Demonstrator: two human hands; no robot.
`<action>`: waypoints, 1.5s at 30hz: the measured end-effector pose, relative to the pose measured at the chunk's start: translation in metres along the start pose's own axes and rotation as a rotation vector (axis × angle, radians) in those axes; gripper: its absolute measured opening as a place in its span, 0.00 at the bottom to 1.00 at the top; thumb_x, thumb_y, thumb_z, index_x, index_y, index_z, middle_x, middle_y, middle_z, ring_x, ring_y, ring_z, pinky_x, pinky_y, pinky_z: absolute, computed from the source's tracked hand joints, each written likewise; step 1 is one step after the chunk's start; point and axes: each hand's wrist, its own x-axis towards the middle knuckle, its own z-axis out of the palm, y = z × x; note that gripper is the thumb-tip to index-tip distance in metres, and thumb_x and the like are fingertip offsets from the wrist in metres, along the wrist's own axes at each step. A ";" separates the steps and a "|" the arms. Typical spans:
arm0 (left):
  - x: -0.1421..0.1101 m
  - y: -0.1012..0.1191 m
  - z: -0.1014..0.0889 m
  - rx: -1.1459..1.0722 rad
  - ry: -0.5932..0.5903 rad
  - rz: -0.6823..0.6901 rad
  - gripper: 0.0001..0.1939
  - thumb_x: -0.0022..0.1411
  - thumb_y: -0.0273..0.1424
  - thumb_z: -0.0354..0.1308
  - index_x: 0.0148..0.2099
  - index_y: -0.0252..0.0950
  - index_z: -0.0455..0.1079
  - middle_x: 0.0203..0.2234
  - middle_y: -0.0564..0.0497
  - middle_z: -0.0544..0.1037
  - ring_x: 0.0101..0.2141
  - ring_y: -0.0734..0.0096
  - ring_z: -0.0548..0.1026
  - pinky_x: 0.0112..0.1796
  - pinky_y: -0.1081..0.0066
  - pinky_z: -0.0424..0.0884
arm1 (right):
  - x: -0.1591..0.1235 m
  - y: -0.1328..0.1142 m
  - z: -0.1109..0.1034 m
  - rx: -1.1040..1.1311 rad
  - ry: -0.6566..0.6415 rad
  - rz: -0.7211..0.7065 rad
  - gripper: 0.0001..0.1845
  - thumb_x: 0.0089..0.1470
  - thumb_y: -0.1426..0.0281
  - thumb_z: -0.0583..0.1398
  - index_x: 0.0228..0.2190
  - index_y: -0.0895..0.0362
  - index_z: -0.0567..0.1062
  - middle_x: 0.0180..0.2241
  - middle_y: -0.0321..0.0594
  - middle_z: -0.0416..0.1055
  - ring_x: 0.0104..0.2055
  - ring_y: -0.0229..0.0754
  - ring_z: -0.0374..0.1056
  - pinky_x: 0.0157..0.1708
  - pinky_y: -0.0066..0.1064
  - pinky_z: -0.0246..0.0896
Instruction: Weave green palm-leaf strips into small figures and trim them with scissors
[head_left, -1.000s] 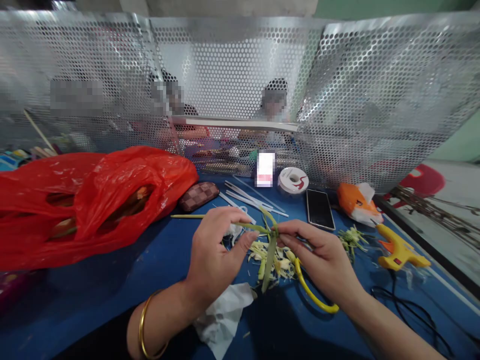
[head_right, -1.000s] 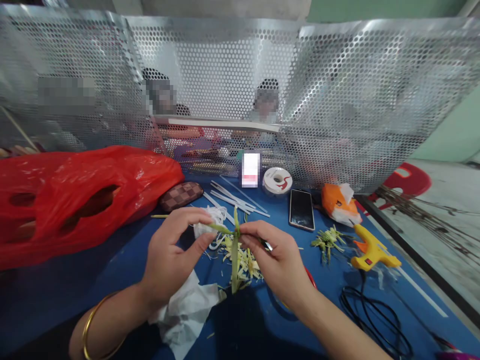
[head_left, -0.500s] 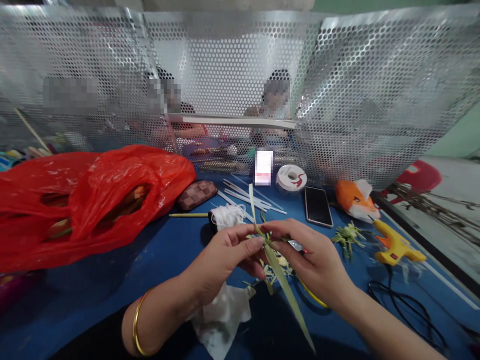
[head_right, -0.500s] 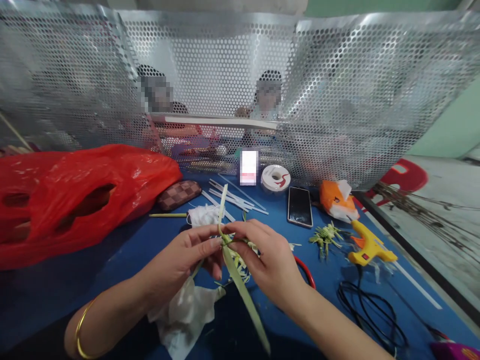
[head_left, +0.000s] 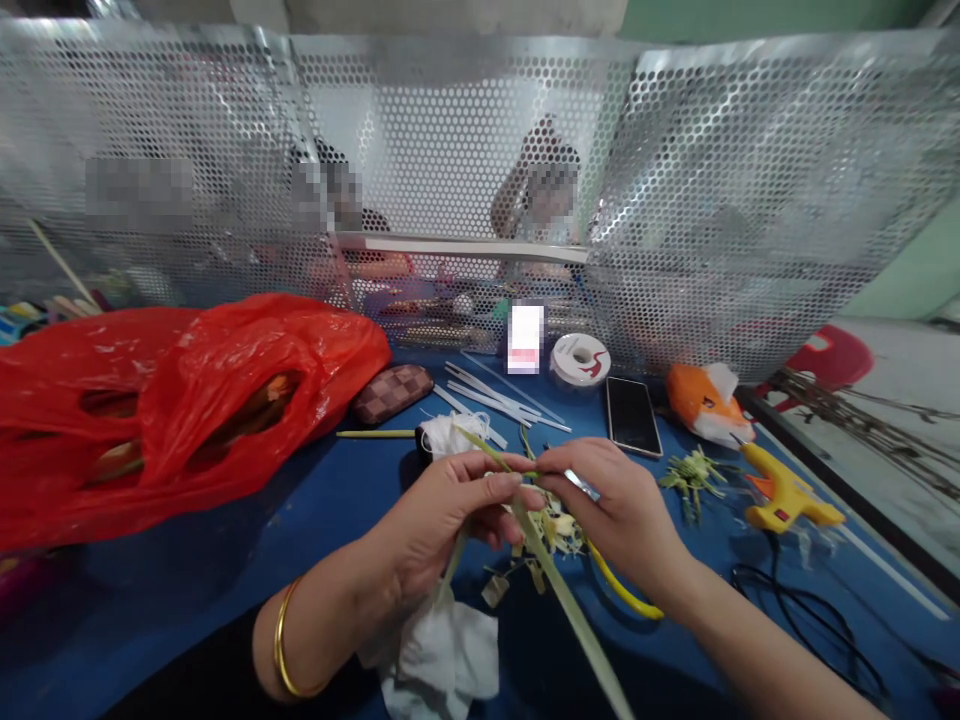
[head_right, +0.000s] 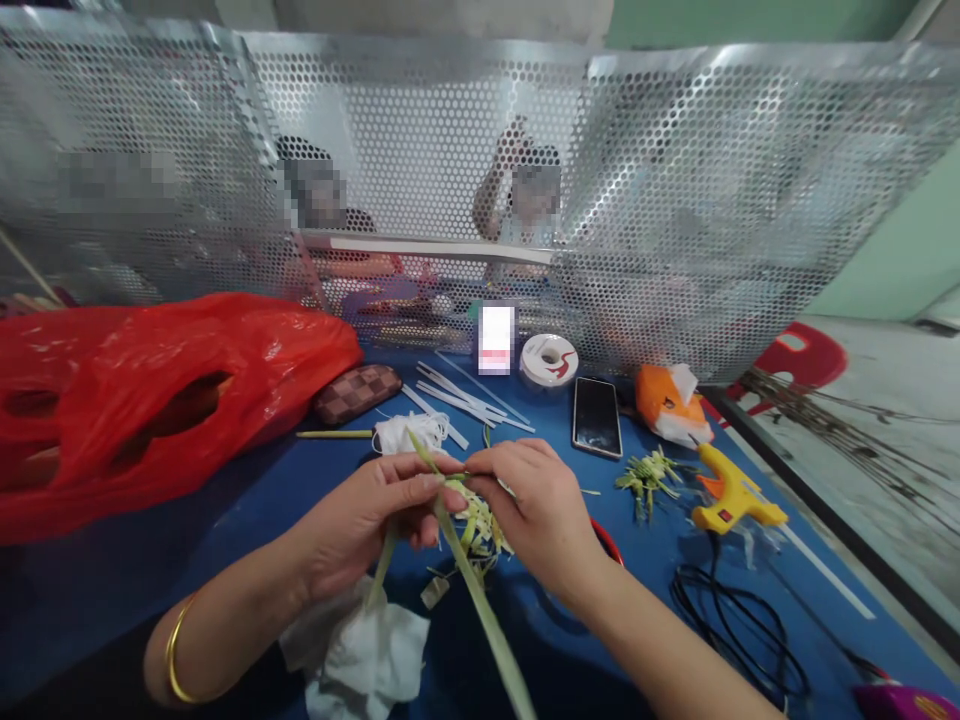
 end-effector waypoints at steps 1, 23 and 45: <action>0.001 0.001 0.000 -0.011 0.024 -0.001 0.12 0.56 0.31 0.64 0.43 0.34 0.75 0.32 0.48 0.81 0.20 0.80 0.74 0.22 0.80 0.65 | 0.000 0.001 0.000 -0.037 0.036 0.002 0.06 0.58 0.71 0.58 0.36 0.53 0.75 0.34 0.39 0.78 0.38 0.45 0.73 0.41 0.38 0.64; 0.034 0.016 -0.004 -0.011 -0.054 0.013 0.10 0.61 0.30 0.59 0.42 0.33 0.77 0.38 0.42 0.82 0.26 0.75 0.79 0.27 0.78 0.70 | 0.042 0.011 -0.001 0.212 -0.050 0.264 0.16 0.61 0.62 0.54 0.31 0.55 0.77 0.33 0.40 0.75 0.38 0.43 0.70 0.39 0.34 0.63; 0.040 0.009 -0.002 -0.052 0.115 0.077 0.06 0.55 0.29 0.63 0.33 0.31 0.72 0.22 0.53 0.76 0.19 0.80 0.72 0.20 0.81 0.66 | 0.022 -0.012 0.024 0.046 0.230 -0.253 0.05 0.54 0.78 0.61 0.34 0.57 0.75 0.29 0.39 0.70 0.31 0.38 0.67 0.30 0.31 0.62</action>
